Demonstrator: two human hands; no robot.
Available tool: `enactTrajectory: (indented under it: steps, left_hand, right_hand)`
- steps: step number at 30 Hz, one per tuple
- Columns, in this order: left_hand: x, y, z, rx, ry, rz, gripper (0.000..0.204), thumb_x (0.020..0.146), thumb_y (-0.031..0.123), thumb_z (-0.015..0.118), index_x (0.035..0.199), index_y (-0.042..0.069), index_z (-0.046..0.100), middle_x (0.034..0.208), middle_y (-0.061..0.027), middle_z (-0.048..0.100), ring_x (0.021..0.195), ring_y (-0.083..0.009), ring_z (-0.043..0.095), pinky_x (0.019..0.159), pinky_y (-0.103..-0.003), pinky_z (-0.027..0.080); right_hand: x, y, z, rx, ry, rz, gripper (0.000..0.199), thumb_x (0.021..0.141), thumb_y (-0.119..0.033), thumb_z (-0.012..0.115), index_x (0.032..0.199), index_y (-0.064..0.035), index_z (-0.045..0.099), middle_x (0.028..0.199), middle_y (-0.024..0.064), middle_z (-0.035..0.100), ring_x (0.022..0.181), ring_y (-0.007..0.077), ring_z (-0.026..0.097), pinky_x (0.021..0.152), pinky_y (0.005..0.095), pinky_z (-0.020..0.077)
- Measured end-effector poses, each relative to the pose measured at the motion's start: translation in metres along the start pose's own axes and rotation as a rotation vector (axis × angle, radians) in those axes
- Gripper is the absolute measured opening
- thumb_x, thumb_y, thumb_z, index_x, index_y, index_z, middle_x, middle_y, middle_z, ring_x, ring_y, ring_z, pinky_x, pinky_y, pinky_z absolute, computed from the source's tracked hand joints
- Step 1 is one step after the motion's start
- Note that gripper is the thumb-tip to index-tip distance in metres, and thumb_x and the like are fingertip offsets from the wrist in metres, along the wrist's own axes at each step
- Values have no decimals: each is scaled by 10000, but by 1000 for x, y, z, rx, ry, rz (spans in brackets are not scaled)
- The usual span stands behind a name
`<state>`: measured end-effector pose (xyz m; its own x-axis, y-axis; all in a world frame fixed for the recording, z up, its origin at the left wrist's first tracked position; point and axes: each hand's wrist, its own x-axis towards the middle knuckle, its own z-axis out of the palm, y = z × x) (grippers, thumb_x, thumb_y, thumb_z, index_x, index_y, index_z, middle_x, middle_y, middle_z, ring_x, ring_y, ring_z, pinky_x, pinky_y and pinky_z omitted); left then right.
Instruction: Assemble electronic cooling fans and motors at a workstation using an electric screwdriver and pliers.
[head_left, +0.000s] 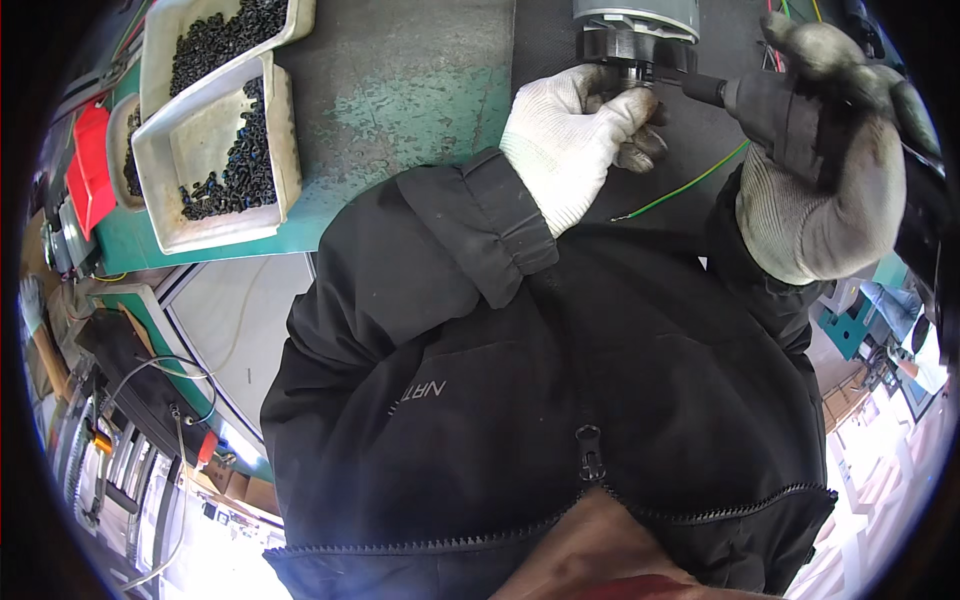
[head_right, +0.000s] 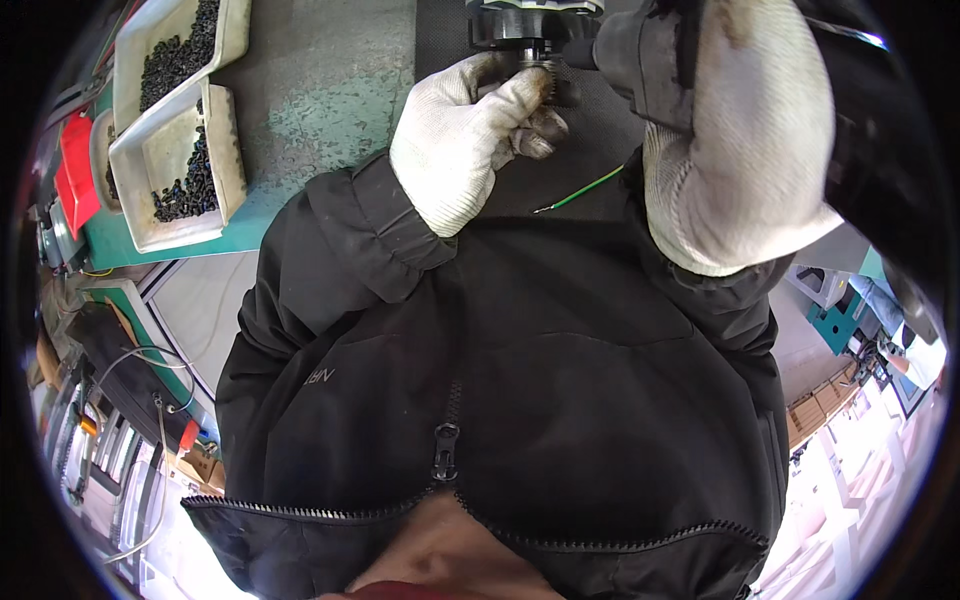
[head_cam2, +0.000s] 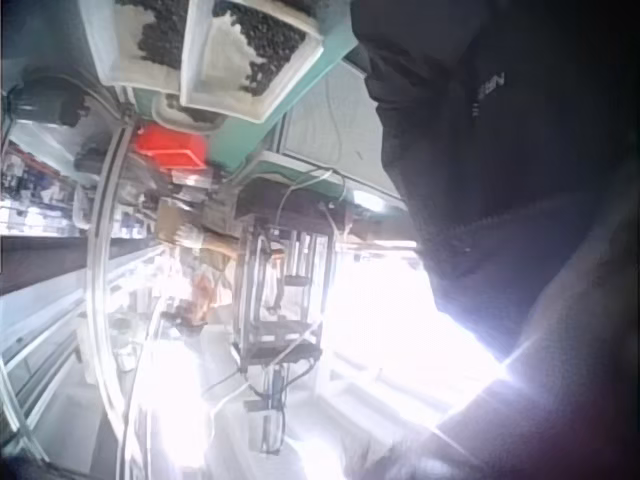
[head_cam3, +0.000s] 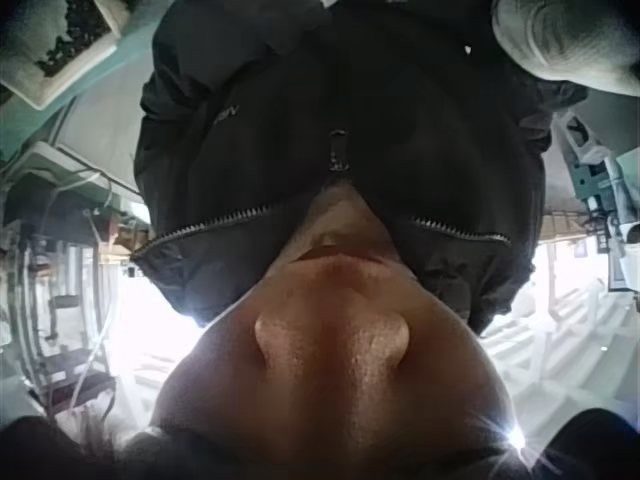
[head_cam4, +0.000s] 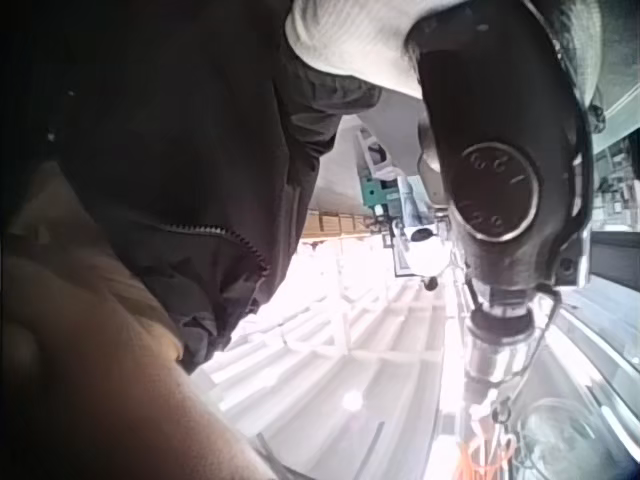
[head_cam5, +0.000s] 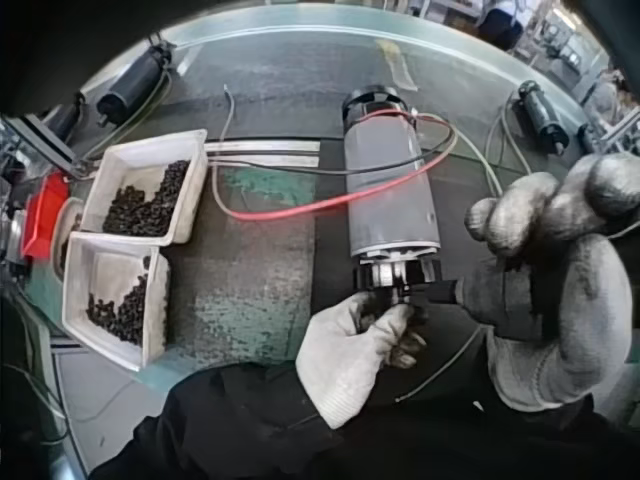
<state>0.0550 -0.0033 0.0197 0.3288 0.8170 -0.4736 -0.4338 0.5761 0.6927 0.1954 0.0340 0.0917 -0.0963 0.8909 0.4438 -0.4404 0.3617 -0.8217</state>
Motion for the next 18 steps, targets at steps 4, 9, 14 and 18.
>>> enactTrajectory:
  steps: [4, 9, 14, 18]
  left_hand:
    - [1, -3, -8, -99, -42, 39, 278, 931, 168, 581, 1094, -57, 561, 946, -105, 652, 707, -117, 613, 608, -222, 510]
    - [2, 0, -3, -35, -52, 12, 260, 931, 162, 580, 1085, -47, 560, 936, -86, 630, 728, -120, 607, 611, -229, 500]
    - [-2, 0, -9, 0, -64, 73, 295, 912, 176, 610, 1087, -53, 549, 893, -65, 600, 730, -123, 605, 589, -226, 482]
    - [-5, 2, -9, 52, -61, 110, 342, 891, 210, 639, 1097, -48, 553, 883, -60, 610, 726, -107, 605, 590, -225, 479]
  right_hand:
    - [8, 28, 24, -314, 100, -359, 368, 866, -145, 600, 1175, -60, 422, 872, 102, 568, 782, 209, 556, 743, 351, 488]
    - [4, 52, 44, 1098, 417, -307, 362, 831, -129, 634, 1120, -42, 435, 812, 105, 571, 724, 220, 581, 675, 315, 489]
    - [1, 5, 24, -159, 83, -173, 310, 812, -59, 642, 1073, -45, 475, 831, 99, 594, 791, 223, 601, 713, 327, 489]
    - [6, -3, 17, -130, 179, -196, 300, 812, -49, 630, 1099, -39, 541, 863, 110, 627, 806, 212, 615, 685, 328, 511]
